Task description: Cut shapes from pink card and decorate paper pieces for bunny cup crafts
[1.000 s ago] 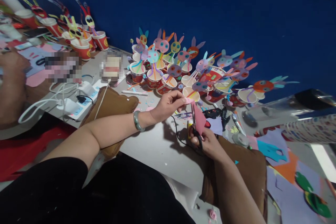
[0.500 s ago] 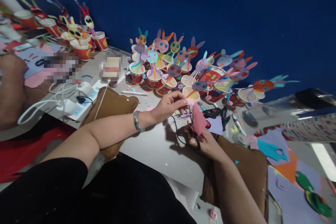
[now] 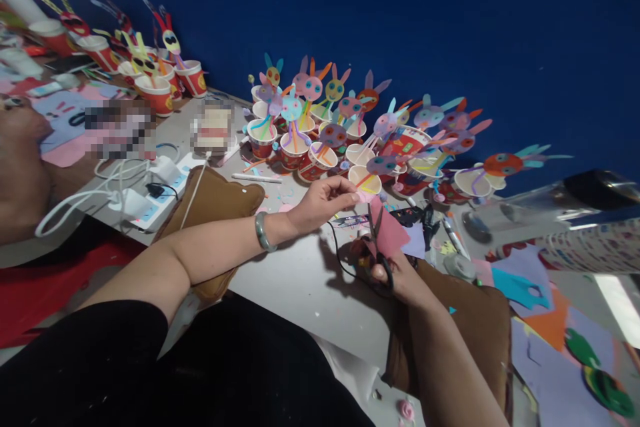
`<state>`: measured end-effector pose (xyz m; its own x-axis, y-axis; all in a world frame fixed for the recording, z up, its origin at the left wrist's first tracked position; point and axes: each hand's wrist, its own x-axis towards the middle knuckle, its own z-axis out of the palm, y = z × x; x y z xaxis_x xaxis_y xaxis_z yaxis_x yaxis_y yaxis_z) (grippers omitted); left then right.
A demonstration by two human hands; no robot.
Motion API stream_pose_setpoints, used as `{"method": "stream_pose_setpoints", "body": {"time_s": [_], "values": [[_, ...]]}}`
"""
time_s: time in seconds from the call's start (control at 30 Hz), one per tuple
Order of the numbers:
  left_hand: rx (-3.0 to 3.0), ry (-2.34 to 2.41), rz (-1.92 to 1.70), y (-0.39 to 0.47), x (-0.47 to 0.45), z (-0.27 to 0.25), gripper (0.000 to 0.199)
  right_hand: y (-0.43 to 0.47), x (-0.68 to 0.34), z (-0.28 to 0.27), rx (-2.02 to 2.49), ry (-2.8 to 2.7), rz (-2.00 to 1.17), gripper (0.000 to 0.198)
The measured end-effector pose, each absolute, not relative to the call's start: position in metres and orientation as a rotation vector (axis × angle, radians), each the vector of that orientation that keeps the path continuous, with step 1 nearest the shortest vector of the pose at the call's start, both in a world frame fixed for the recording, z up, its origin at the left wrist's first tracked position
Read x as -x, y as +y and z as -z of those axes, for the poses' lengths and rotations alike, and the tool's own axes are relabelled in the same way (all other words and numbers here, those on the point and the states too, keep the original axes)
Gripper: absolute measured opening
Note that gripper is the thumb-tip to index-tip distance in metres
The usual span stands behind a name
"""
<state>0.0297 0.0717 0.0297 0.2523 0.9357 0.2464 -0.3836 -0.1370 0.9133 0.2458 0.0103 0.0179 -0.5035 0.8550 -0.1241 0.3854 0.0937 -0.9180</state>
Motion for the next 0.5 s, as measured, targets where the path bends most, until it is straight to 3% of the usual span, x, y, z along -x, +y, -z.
{"method": "stream_pose_setpoints", "body": {"time_s": [0.5], "values": [[-1.169,0.500,-1.109,0.0664,-0.0329,-0.0257,0.034,0.0106,-0.2408,-0.0279,1.021,-1.925,-1.413,0.090]]}}
